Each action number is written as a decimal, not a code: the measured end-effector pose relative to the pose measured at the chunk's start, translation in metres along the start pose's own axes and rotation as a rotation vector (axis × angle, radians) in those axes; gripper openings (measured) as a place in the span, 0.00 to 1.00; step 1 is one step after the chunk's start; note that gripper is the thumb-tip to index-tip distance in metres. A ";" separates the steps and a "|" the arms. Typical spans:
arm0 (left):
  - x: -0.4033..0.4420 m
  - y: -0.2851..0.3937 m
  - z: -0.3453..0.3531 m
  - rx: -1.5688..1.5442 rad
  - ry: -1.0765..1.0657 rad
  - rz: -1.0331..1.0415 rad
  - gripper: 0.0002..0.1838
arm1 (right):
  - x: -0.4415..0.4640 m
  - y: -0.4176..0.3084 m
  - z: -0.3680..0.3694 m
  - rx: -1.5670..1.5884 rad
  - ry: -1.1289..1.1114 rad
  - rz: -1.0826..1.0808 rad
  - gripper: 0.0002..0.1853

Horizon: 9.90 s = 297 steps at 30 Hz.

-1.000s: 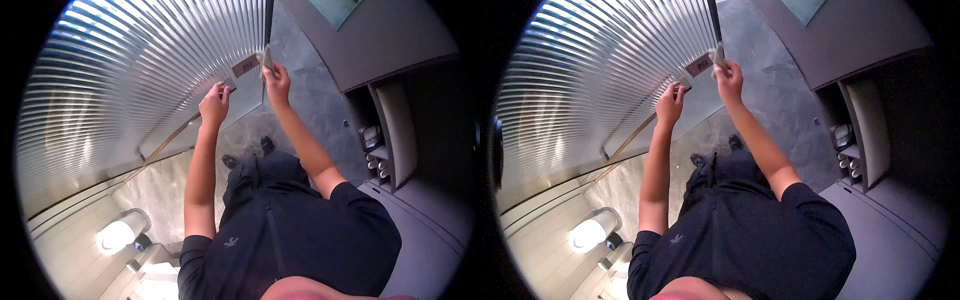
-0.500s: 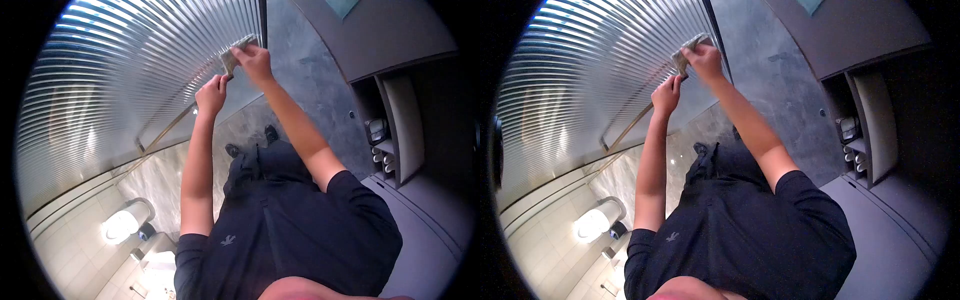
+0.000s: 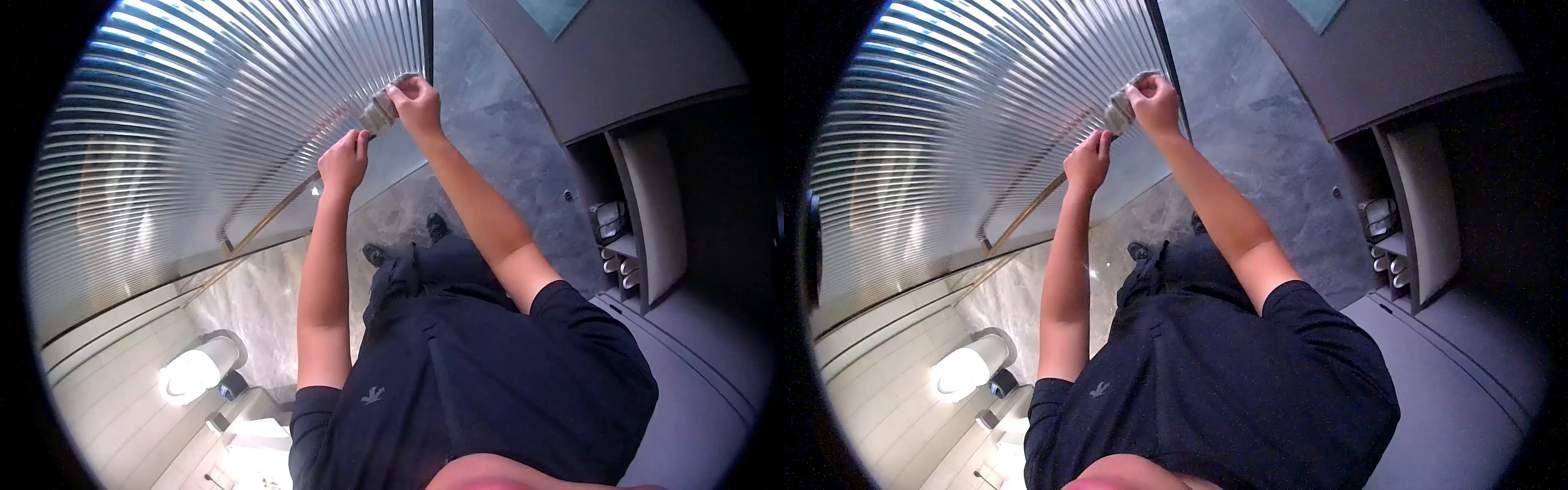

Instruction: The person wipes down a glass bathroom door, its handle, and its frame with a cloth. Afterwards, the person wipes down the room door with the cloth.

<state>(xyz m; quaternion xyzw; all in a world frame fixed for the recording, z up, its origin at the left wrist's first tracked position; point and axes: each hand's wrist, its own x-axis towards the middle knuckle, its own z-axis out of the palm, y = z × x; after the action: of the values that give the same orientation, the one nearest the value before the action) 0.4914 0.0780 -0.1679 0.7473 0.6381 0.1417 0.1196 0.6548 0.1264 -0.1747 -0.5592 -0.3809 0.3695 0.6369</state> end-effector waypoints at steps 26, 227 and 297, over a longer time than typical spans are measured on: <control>0.003 -0.003 0.001 -0.005 -0.073 -0.022 0.21 | -0.011 -0.031 0.020 0.044 -0.036 -0.086 0.08; 0.006 -0.023 0.018 0.179 0.305 0.262 0.19 | 0.004 -0.025 0.010 -0.605 -0.375 -0.379 0.11; -0.140 -0.018 -0.031 -1.174 0.021 -0.325 0.15 | -0.128 0.000 -0.062 -0.040 -1.181 0.392 0.16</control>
<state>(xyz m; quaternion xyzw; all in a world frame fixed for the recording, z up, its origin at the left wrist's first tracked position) 0.4433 -0.0574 -0.1539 0.4483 0.5602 0.4572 0.5255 0.6543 -0.0154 -0.1888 -0.3318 -0.5661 0.7192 0.2286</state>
